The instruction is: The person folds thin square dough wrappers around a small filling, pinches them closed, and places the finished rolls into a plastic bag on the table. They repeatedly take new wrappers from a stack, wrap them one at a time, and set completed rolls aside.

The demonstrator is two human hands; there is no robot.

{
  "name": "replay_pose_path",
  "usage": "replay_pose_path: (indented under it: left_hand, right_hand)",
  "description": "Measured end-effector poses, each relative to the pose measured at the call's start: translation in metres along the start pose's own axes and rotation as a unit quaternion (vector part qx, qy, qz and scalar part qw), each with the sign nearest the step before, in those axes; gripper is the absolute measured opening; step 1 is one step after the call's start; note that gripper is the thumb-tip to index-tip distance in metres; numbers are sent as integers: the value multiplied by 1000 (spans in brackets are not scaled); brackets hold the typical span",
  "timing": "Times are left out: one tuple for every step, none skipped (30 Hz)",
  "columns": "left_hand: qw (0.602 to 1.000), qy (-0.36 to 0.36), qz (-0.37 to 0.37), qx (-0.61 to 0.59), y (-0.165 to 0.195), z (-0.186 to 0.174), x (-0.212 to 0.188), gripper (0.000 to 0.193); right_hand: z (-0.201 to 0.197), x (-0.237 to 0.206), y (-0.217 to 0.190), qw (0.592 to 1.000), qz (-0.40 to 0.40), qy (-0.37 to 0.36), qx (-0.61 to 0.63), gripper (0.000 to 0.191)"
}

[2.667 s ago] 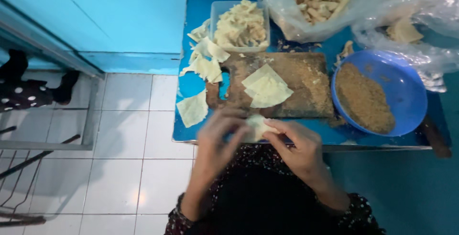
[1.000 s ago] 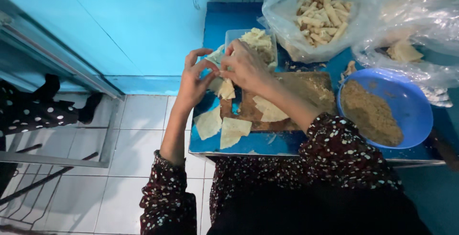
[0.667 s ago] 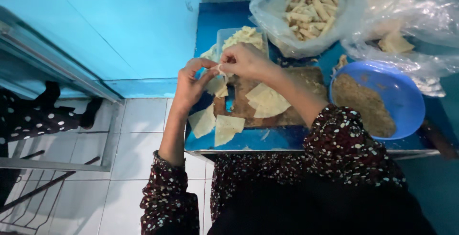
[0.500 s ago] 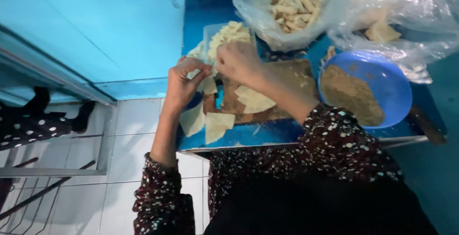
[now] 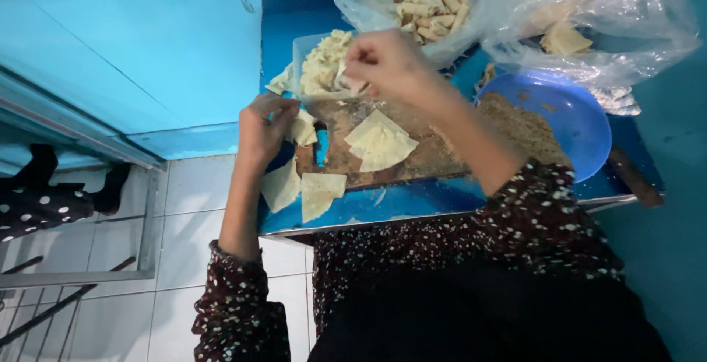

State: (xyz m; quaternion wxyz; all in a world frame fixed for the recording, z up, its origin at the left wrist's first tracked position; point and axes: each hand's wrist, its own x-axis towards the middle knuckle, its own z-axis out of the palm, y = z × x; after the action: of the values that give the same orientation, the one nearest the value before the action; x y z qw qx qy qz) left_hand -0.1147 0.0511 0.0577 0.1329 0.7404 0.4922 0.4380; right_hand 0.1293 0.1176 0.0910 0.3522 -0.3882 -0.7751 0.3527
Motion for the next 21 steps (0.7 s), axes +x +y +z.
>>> replay_pose_path:
  left_hand:
    - [999,9,15,42,0,2,1,20]
    - [998,15,28,60,0,3,1,24]
    - [996,21,41,77,0,4,1,28]
    - [994,27,54,95,0,4,0,32]
    - [995,27,53,75,-1,3,-1,35]
    - [997,27,52,55,-1,3,-2,38]
    - [998,28,52,34,-2,3,-2,42]
    - [999,18,30,21,-3,2,-2,43]
    - [1000,8,7,7,-3,1,-2,43]
    - [1000,-3,-17,-6,-3,1,-2,44]
    - [999,8,-8,35,-3,2,-3,45]
    - [997,18,2,76,-2,2,-4,46]
    - [993,28,12,117,1,2,-4,48]
    - [993,43,35,109,6,3,-5,45]
    - [992,57,58,101,14,5,-8,42]
    - [990,72,83,93,24,7,-10,39]
    - [991,66,95,71,34,9,-11,31]
    - [992,59,105,48,46,12,-13,23]
    - [997,7,69,-26,58,13,-16,19]
    - [993,-46,33,-100,69,12,-19,17]
    - [993,-71,40,-91,79,14,-20,22]
  right_hand:
    - [-8,-3,-5,999,25,-4,30,13]
    - [-15,-7,-10,997,49,-9,61,12]
    - [-22,-12,-15,997,64,-14,49,12]
    - [-28,-18,-19,996,79,-18,38,13]
    - [-31,-25,-22,995,95,-23,28,14]
    - [-33,-32,-23,992,113,-47,33,15]
    - [-34,-38,-23,988,131,-72,38,16]
    - [-35,-43,-22,984,147,-96,41,17]
    - [-35,-48,-20,979,150,-121,72,17]
    - [-35,-53,-17,972,154,-147,104,17]
    - [-34,-57,-14,963,158,-172,136,18]
    - [-33,-61,-11,960,167,-169,149,18]
    - [-33,-65,-8,957,175,-167,162,18]
    - [-33,-69,-5,953,183,-164,175,19]
    - [-33,-72,-4,952,183,-167,178,19]
    - [-33,-74,-3,951,183,-170,181,20]
    - [-33,-76,-3,950,182,-174,184,20]
    - [-33,-78,-3,952,178,-167,184,21]
    - [-33,-80,-4,954,174,-162,183,22]
    - [-33,-81,-5,956,169,-157,182,23]
    - [-32,-81,-7,959,165,-153,173,24]
